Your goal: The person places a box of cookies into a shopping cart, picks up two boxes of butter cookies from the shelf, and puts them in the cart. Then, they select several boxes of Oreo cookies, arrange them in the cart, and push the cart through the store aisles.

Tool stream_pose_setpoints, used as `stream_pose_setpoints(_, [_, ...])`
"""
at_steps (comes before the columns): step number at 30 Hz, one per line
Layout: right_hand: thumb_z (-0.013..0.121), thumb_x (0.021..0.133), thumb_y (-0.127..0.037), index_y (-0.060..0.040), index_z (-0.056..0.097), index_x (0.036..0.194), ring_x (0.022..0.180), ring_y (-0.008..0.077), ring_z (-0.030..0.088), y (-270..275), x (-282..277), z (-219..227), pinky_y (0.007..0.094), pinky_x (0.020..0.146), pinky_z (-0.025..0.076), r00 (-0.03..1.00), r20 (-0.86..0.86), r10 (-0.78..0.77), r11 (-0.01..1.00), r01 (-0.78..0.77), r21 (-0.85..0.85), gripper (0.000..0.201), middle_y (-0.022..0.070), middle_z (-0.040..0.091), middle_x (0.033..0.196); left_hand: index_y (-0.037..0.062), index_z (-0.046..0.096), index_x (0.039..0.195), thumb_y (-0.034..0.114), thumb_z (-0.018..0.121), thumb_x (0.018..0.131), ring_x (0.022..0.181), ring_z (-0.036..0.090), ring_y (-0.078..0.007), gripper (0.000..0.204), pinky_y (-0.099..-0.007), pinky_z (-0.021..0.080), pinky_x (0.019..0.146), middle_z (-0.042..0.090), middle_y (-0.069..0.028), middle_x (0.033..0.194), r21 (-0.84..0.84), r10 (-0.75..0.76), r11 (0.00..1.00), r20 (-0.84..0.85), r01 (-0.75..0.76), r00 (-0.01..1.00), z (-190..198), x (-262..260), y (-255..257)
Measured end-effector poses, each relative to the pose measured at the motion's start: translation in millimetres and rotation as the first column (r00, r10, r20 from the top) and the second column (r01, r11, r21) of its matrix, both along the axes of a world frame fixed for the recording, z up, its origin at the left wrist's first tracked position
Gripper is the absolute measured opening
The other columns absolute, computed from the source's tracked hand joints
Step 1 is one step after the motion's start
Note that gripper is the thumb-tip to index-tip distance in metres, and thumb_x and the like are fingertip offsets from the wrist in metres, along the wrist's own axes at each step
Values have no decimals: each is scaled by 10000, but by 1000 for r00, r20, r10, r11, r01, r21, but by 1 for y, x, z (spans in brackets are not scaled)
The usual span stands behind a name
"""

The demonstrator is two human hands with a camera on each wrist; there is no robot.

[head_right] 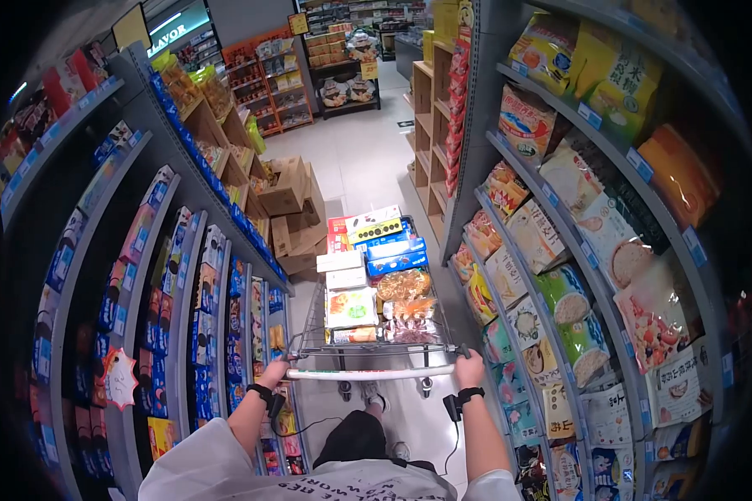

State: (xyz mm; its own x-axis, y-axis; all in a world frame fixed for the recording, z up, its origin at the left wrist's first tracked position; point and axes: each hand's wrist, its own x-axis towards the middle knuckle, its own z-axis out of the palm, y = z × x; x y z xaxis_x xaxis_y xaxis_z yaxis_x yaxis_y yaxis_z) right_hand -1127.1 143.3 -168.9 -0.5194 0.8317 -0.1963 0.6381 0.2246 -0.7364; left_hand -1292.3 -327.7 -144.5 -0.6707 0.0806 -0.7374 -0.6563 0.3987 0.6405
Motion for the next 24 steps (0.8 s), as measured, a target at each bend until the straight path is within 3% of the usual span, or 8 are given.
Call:
stream_pose_setpoints(2, [591, 755, -183, -43, 687, 1021, 919, 399, 637, 13, -38, 1, 441, 803, 490, 1000, -14, 24, 1000, -24, 0, 315, 237, 668, 920, 187, 473, 1271, 138, 459, 841, 699, 671, -181, 433, -294, 481, 489, 680, -62, 859, 132, -36, 990, -26, 39, 999, -40, -48, -5])
stream_pose_setpoints(6, [582, 756, -180, -51, 688, 1034, 848, 356, 669, 45, -121, -8, 419, 761, 507, 997, 39, 69, 997, -71, 35, 324, 222, 679, 881, 211, 475, 1274, 163, 425, 850, 729, 676, -203, 429, -340, 497, 566, 669, -57, 892, 49, 28, 998, -1, -28, 1000, -13, -121, 38])
stream_pose_setpoints(10, [556, 760, -147, -23, 674, 1054, 679, 290, 678, 69, -199, 0, 388, 590, 553, 997, -57, 55, 998, -55, 11, 341, 196, 682, 816, 203, 490, 1253, 173, 419, 854, 712, 668, -211, 407, -345, 494, 553, 652, -68, 901, 58, 35, 998, -31, -33, 999, -8, -188, 65])
stream_pose_setpoints(12, [571, 751, -112, 19, 669, 989, 627, 267, 645, 94, -239, -13, 394, 557, 517, 999, -35, -33, 968, 23, -248, 289, 149, 663, 762, 203, 512, 1226, 162, 418, 854, 699, 660, -205, 386, -344, 472, 489, 646, -64, 877, 65, 8, 998, -62, -4, 998, -7, -222, 82])
stream_pose_setpoints(13, [565, 757, -97, 35, 650, 1028, 613, 225, 629, 101, -256, -26, 367, 479, 490, 992, -118, -44, 976, 17, -218, 313, 129, 643, 752, 209, 513, 1221, 161, 416, 856, 700, 661, -204, 381, -350, 476, 503, 645, -62, 877, 52, 13, 999, -48, -10, 999, -5, -237, 87])
stream_pose_setpoints(20, [584, 736, -136, 12, 681, 1009, 701, 242, 672, 112, -366, -1, 366, 609, 521, 999, -53, -6, 988, -2, -157, 325, 171, 674, 766, 230, 506, 1225, 163, 434, 840, 745, 669, -241, 398, -434, 494, 662, 631, -77, 976, -2, 89, 996, -3, -89, 996, -12, -346, 109])
stream_pose_setpoints(22, [600, 738, -157, -23, 698, 984, 758, 273, 686, 114, -398, 13, 391, 655, 519, 999, 5, -40, 980, 40, -197, 297, 180, 681, 770, 220, 499, 1242, 161, 437, 832, 778, 672, -264, 419, -451, 491, 686, 621, -84, 1018, -1, 88, 996, 3, -88, 996, -40, -381, 105])
stream_pose_setpoints(24, [603, 766, -208, -60, 698, 999, 764, 316, 685, 123, -427, 15, 407, 658, 529, 998, 47, 40, 997, -36, -74, 293, 187, 684, 780, 222, 489, 1262, 164, 432, 834, 806, 674, -270, 436, -446, 493, 688, 617, -88, 1047, 83, 104, 992, -52, -100, 993, -58, -412, 107])
